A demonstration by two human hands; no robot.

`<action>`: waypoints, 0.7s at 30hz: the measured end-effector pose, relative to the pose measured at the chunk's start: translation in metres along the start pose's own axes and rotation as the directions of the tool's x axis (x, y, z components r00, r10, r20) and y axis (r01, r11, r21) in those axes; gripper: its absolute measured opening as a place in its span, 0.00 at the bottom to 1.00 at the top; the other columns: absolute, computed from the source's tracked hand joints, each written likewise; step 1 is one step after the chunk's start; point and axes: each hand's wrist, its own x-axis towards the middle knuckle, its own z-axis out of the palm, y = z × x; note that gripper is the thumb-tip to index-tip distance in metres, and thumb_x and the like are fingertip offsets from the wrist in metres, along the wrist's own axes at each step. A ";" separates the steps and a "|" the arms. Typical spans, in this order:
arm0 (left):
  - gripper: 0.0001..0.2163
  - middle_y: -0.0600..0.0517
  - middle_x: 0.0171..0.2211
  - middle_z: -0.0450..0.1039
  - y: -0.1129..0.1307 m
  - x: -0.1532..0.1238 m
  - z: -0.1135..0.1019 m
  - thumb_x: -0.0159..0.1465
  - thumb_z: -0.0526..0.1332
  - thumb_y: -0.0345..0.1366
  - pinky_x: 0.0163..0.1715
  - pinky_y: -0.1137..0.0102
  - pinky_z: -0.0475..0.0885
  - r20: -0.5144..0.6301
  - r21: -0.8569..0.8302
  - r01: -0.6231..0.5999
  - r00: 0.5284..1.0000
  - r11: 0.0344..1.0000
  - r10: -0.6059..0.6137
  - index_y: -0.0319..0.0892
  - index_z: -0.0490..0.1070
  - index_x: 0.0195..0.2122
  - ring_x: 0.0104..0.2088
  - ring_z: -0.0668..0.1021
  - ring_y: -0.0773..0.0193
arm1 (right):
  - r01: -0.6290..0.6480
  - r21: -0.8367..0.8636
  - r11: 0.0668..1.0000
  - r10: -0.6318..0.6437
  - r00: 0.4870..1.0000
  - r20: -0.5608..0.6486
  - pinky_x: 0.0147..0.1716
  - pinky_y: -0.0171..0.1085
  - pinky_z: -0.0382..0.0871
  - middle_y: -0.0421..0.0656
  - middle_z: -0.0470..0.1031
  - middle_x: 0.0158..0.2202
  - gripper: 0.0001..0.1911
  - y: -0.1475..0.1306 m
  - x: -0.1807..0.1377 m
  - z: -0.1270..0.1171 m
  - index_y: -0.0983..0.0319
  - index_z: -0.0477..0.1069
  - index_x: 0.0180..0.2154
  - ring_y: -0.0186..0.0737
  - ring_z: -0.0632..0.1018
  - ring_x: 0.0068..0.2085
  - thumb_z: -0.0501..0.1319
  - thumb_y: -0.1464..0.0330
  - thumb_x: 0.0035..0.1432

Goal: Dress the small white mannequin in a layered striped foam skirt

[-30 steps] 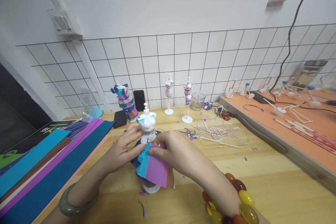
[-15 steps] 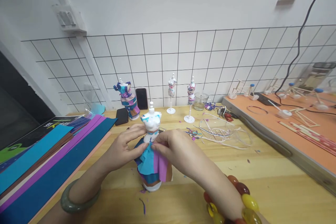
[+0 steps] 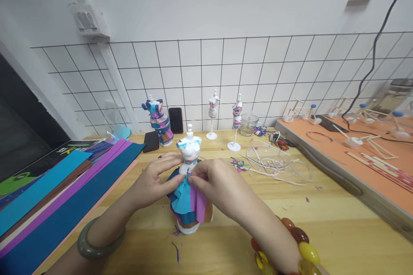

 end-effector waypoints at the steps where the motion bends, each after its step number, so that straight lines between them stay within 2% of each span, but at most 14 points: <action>1: 0.07 0.48 0.34 0.71 0.000 0.000 0.000 0.61 0.55 0.33 0.45 0.65 0.66 0.000 -0.009 0.004 1.000 1.000 -0.004 0.40 0.70 0.37 0.44 0.71 0.58 | -0.001 -0.001 1.000 0.001 1.000 -0.002 0.22 0.31 0.57 0.39 0.74 0.24 0.11 0.000 0.000 0.000 0.62 0.73 0.27 0.33 0.71 0.24 0.55 0.67 0.57; 6: 0.08 0.49 0.36 0.71 0.000 -0.002 0.000 0.62 0.56 0.35 0.45 0.67 0.66 0.008 -0.047 0.032 0.999 0.998 -0.031 0.41 0.70 0.39 0.44 0.71 0.59 | 0.010 -0.015 1.000 -0.010 1.000 -0.025 0.22 0.32 0.56 0.38 0.74 0.23 0.11 0.002 0.000 0.002 0.61 0.72 0.26 0.33 0.71 0.24 0.56 0.67 0.57; 11: 0.11 0.50 0.40 0.73 0.001 -0.001 0.005 0.57 0.61 0.37 0.44 0.70 0.66 -0.075 -0.055 0.090 0.993 0.994 -0.094 0.42 0.70 0.42 0.43 0.73 0.61 | 0.031 -0.039 0.999 -0.033 0.999 -0.033 0.21 0.31 0.55 0.39 0.73 0.22 0.12 0.002 0.000 0.004 0.62 0.71 0.24 0.32 0.70 0.23 0.55 0.69 0.57; 16: 0.07 0.52 0.36 0.73 0.005 0.001 0.009 0.59 0.59 0.34 0.39 0.73 0.68 -0.107 -0.111 0.165 0.978 0.980 -0.177 0.41 0.72 0.38 0.37 0.74 0.64 | 0.057 -0.057 0.997 -0.060 0.997 -0.048 0.22 0.32 0.56 0.40 0.73 0.22 0.11 0.000 -0.001 0.005 0.62 0.72 0.24 0.33 0.70 0.24 0.55 0.70 0.57; 21: 0.08 0.52 0.33 0.73 0.005 0.002 0.010 0.58 0.58 0.31 0.37 0.73 0.67 -0.128 -0.076 0.172 0.975 0.982 -0.180 0.40 0.73 0.38 0.36 0.74 0.65 | 0.088 -0.017 0.996 -0.089 0.994 -0.063 0.24 0.32 0.59 0.40 0.73 0.21 0.11 0.000 -0.003 0.005 0.62 0.72 0.25 0.34 0.71 0.24 0.55 0.70 0.57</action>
